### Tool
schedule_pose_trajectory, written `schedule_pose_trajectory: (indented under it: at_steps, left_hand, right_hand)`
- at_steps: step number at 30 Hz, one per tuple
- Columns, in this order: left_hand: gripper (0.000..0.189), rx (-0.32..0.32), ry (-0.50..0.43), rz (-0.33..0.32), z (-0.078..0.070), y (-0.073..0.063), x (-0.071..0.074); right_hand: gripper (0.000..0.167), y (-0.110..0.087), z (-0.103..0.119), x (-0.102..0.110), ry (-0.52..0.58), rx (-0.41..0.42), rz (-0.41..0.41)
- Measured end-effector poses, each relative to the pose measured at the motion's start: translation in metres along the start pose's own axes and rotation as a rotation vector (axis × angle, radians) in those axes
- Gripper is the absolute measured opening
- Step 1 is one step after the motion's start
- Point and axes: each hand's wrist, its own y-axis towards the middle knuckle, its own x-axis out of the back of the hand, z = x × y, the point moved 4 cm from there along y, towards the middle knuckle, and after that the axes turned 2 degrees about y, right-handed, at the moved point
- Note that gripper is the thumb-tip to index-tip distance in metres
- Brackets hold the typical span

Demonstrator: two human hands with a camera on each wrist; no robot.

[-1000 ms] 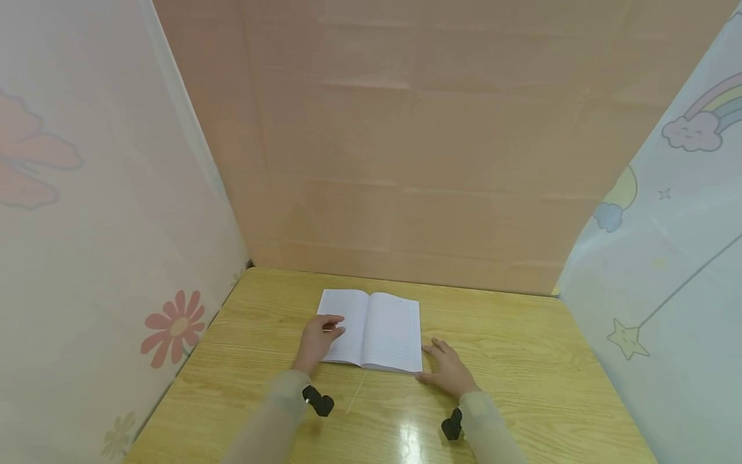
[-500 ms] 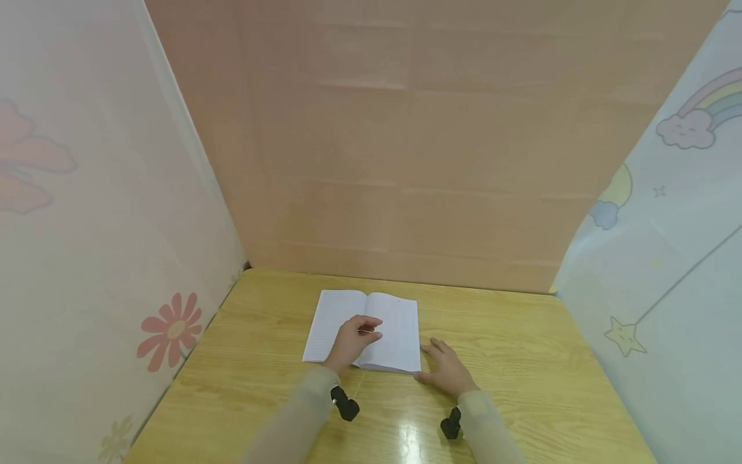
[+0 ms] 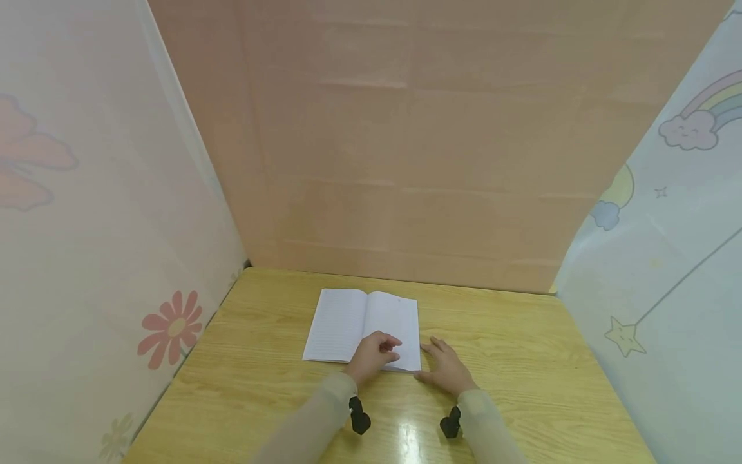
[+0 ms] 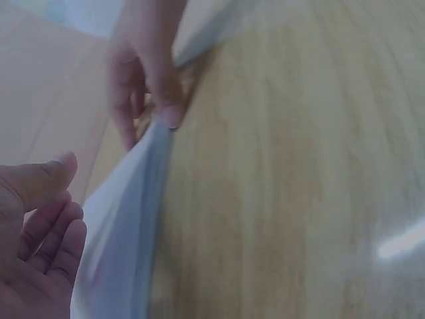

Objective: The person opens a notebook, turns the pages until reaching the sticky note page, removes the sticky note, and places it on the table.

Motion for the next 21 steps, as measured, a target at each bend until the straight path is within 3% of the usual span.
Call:
schedule_pose_trajectory:
  at_steps: [4, 6, 14, 21]
  left_hand:
    - [0.019, -0.079, 0.092, 0.009, 0.004, 0.0, -0.01]
    - [0.018, -0.086, 0.127, 0.015, 0.006, 0.0, -0.012]
    - [0.018, -0.016, 0.153, 0.05, 0.015, -0.001, -0.014]
    - [0.023, -0.029, 0.221, 0.036, 0.013, -0.002, -0.016]
  right_hand:
    - [0.076, 0.0, -0.001, 0.0, 0.002, 0.002, -0.002]
    - [0.075, 0.0, -0.001, 0.0, 0.0, 0.003, -0.005]
    - [0.075, 0.002, -0.003, -0.001, -0.024, 0.003, -0.012]
    - [0.077, 0.002, -0.003, -0.001, -0.022, 0.013, -0.013]
